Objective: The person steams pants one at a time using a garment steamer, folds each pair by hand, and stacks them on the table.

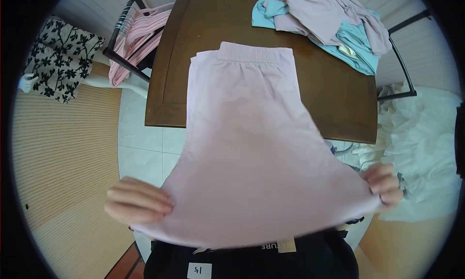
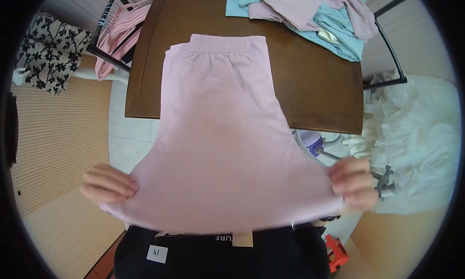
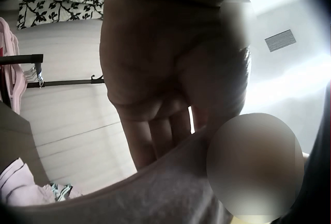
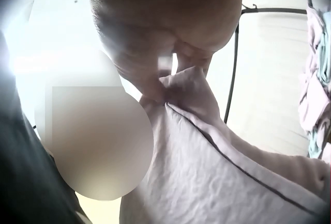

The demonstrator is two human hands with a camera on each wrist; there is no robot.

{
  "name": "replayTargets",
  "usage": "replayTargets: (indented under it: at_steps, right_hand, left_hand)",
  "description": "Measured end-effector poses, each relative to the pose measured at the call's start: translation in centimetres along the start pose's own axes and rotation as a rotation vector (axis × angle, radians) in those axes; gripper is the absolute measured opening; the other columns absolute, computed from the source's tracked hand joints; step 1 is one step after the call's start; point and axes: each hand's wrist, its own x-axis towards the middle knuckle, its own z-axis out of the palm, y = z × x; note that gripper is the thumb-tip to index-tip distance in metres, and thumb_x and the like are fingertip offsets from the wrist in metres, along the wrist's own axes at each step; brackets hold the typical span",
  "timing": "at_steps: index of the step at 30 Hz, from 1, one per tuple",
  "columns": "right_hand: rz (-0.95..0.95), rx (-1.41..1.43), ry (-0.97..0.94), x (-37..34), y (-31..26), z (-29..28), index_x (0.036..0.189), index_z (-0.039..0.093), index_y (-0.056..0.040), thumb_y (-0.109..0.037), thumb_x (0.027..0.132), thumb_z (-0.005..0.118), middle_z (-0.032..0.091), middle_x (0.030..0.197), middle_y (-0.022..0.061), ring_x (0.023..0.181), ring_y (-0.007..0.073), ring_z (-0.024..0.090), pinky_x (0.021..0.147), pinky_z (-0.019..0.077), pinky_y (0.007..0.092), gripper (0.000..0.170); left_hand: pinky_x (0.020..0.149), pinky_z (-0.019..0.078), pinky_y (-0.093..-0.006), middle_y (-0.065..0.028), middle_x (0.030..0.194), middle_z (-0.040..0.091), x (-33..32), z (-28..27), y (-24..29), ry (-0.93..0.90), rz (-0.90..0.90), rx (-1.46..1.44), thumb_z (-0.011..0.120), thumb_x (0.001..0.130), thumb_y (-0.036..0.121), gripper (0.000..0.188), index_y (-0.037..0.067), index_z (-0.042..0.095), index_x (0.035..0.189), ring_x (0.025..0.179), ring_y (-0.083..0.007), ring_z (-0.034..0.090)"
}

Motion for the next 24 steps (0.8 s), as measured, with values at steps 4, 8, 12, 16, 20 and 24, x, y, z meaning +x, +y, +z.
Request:
replayTargets:
  at_steps: [4,8,12,16,20,24]
  right_hand:
    - [0.329,-0.058,-0.07,1.4,2.4,-0.1,0.093,0.054,-0.0069,-0.002,0.09,0.077,0.068,0.091,0.0127,0.081,0.0263,0.062,0.064,0.056,0.0367,0.024]
    - [0.605,-0.042,-0.003,3.6,7.9,-0.5,0.099,0.058,-0.0028,0.007,0.091,0.069,0.069,0.101,0.0165,0.09,0.0219,0.064,0.079,0.0552,0.0349,0.016]
    - [0.814,-0.267,0.037,8.0,15.4,3.0,0.125,0.062,0.0022,0.003,0.091,0.072,0.069,0.123,0.0201,0.111,0.0234,0.067,0.102,0.0505,0.0337,0.035]
    - [0.527,-0.845,-0.383,5.9,18.4,4.4,0.15,0.046,0.0,-0.009,0.092,0.073,0.049,0.151,0.023,0.137,0.0376,0.049,0.117,0.039,0.0439,0.065]
    - [0.68,-0.758,-0.513,2.6,14.8,5.4,0.144,0.053,0.0007,-0.008,0.09,0.07,0.049,0.151,0.0229,0.142,0.0406,0.045,0.12,0.0346,0.0483,0.057]
    - [0.599,-0.743,-0.868,2.0,13.8,8.6,0.148,0.054,-0.0055,-0.018,0.084,0.078,0.041,0.16,0.0224,0.148,0.0456,0.036,0.123,0.0252,0.0602,0.069]
  left_hand:
    - [0.069,0.0667,-0.0394,-0.0188,0.08,0.076,0.7,0.8,-2.3,0.37,-0.255,0.089,0.074,0.088,0.005,0.007,-0.001,0.075,0.085,0.073,-0.0301,0.078]
    - [0.064,0.0553,-0.0287,-0.0121,0.078,0.074,3.5,-1.2,-6.0,0.663,-0.597,0.491,0.073,0.082,0.004,0.008,-0.003,0.073,0.086,0.07,-0.0198,0.072]
    - [0.076,0.0532,-0.024,-0.0041,0.096,0.073,8.7,-4.7,-13.6,0.804,-0.882,0.47,0.075,0.088,0.003,0.021,-0.004,0.072,0.108,0.084,-0.0095,0.067]
    - [0.108,0.0485,-0.0384,-0.0188,0.137,0.064,8.7,-4.2,-18.6,0.652,-0.895,0.779,0.074,0.092,0.005,0.059,-0.002,0.052,0.146,0.128,-0.0278,0.062]
    - [0.124,0.0308,-0.0459,-0.021,0.158,0.047,7.5,-0.5,-15.2,0.53,-0.968,0.888,0.062,0.098,0.007,0.059,-0.001,0.045,0.154,0.15,-0.0365,0.041]
    - [0.125,0.0126,-0.0644,-0.0209,0.167,0.033,10.1,3.6,-15.5,0.132,-0.897,0.993,0.062,0.097,0.023,0.067,0.004,0.042,0.158,0.156,-0.0457,0.024]
